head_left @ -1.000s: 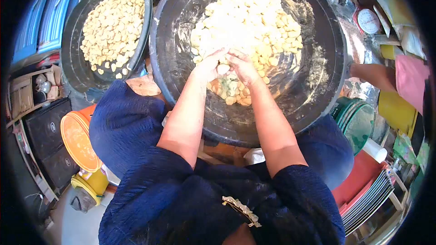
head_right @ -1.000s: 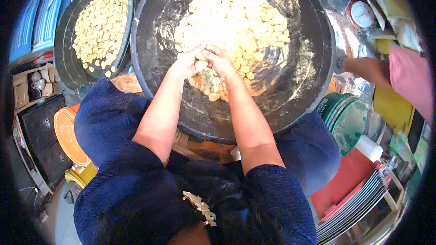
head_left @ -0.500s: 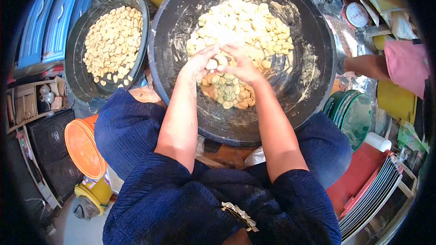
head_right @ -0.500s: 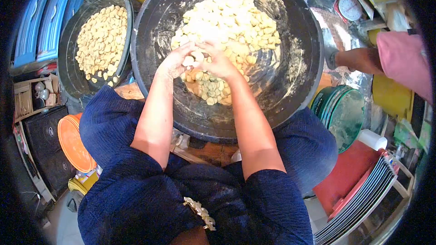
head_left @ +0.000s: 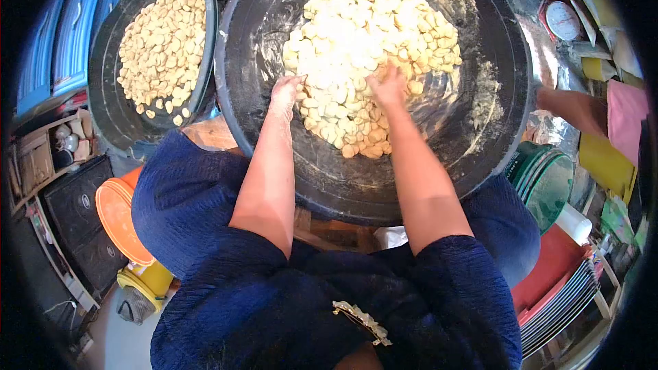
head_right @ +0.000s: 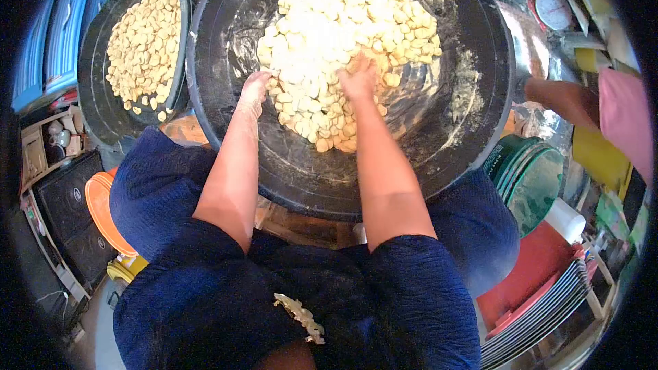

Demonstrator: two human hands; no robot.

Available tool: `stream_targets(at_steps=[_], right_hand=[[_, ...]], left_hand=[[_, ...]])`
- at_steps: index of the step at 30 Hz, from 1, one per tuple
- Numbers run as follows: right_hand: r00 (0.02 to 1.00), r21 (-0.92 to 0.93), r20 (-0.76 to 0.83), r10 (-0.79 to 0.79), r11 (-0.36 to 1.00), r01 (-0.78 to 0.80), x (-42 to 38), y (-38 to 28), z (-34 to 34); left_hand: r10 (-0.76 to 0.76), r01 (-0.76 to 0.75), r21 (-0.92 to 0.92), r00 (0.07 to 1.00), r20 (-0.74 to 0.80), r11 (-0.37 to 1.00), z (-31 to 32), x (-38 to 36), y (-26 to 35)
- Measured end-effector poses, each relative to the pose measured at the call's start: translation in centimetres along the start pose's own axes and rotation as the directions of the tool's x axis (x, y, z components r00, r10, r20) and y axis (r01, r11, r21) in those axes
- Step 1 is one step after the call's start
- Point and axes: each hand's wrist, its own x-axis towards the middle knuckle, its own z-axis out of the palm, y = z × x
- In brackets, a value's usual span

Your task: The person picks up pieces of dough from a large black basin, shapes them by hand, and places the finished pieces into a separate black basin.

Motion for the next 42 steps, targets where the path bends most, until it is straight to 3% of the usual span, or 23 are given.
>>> stream_targets(at_steps=[1,3,4,5,6,7,9,10,12,14,16,17,19,22,25,27,29,31,32,35,38,40,42], right_hand=[[0.992,-0.301,-0.099,-0.08,0.952,0.047,-1.2,-0.3,1.7],[0.986,-0.546,0.103,-0.134,0.821,0.169,-5.4,-2.1,4.7],[0.962,-0.676,0.2,-0.187,0.684,0.273,-7.3,-2.5,5.5],[0.898,-0.648,0.362,-0.248,0.626,0.434,-9.1,-2.5,5.4],[0.806,-0.592,0.513,-0.296,0.557,0.582,-10.1,-2.4,5.2],[0.806,-0.593,0.513,-0.296,0.557,0.582,-10.1,-2.2,4.7],[0.562,-0.3,0.751,-0.345,0.581,0.757,-10.0,-1.2,2.4],[0.593,-0.307,0.76,-0.265,0.658,0.688,-8.9,-1.6,0.6],[0.839,-0.25,0.462,-0.287,0.865,0.434,-6.0,1.5,-0.5],[0.979,-0.299,0.199,-0.037,0.949,0.097,-4.2,1.3,-3.6],[0.985,-0.218,0.012,-0.17,0.961,0.169,-1.2,5.9,-5.1],[0.994,-0.103,0.101,-0.05,0.993,0.06,-1.0,4.9,-7.5],[0.997,0.017,0.055,0.06,0.998,-0.061,-0.2,6.2,-9.6],[0.97,0.105,-0.04,0.238,0.967,-0.233,1.4,10.4,-10.6],[0.861,0.225,-0.108,0.496,0.856,-0.465,0.9,12.1,-10.9],[0.854,0.234,0.008,0.52,0.829,-0.507,0.7,13.2,-10.9],[0.646,0.206,0.331,0.688,0.615,-0.761,-1.1,9.9,-10.4],[0.549,0.322,0.587,0.596,0.45,-0.833,-1.7,10.8,-6.4],[0.547,0.32,0.59,0.594,0.45,-0.834,-1.9,10.6,-3.5],[0.758,0.712,0.649,0.071,0.297,-0.637,-3.1,7.8,6.0],[0.725,0.674,0.673,0.143,0.284,-0.682,-6.4,-0.2,4.5],[0.511,0.512,0.858,-0.05,0.135,-0.848,-6.2,-0.4,2.9],[0.52,0.522,0.852,-0.064,0.176,-0.834,-6.2,0.3,0.9]], left_hand=[[-0.024,0.017,-0.04,0.985,-0.173,0.999,0.1,0.1,-0.5],[-0.103,0.089,-0.116,0.987,-0.121,0.989,-0.4,3.5,-3.8],[-0.199,0.198,0.051,0.98,0.013,0.979,-0.1,3.1,-3.7],[-0.31,0.275,0.23,0.942,0.13,0.934,0.3,2.6,-3.8],[-0.257,0.234,0.149,0.952,0.164,0.961,0.9,1.3,-4.4],[-0.181,0.124,0.269,0.963,0.2,0.955,1.4,1.1,-4.7],[-0.293,0.094,0.58,0.92,0.26,0.809,1.5,0.6,-3.9],[-0.292,0.091,0.581,0.919,0.263,0.809,1.5,0.8,-4.3],[-0.525,0.209,0.602,0.744,0.413,0.771,1.3,1.6,-5.8],[-0.421,0.187,0.521,0.825,0.376,0.833,1.5,3.9,-8.4],[-0.146,0.052,0.393,0.966,0.212,0.918,1.5,3.3,-7.9],[-0.147,0.054,0.391,0.966,0.214,0.919,1.5,2.7,-6.7],[-0.039,0.038,0.05,0.999,0.019,0.998,1.5,2.2,-5.0],[0.026,-0.037,-0.119,0.995,-0.092,0.992,0.3,4.2,-7.0],[0.08,-0.09,-0.091,0.991,-0.107,0.992,0.5,5.7,-8.9],[0.077,-0.078,-0.008,0.992,-0.099,0.997,0.7,5.5,-9.1],[0.076,-0.069,0.074,0.993,-0.094,0.995,0.9,4.9,-8.5],[-0.13,0.13,-0.061,0.991,-0.003,0.99,1.2,4.5,-7.7],[-0.131,0.131,-0.06,0.991,-0.007,0.99,1.5,3.4,-6.4],[-0.262,0.26,0.051,0.964,0.042,0.964,2.0,1.7,-4.1],[-0.378,0.366,0.117,0.919,0.108,0.923,0.8,3.6,-6.6],[-0.326,0.451,-0.183,0.822,0.467,0.874,1.2,3.0,-6.5],[-0.337,0.522,-0.209,0.758,0.558,0.827,2.5,1.5,-6.7]])
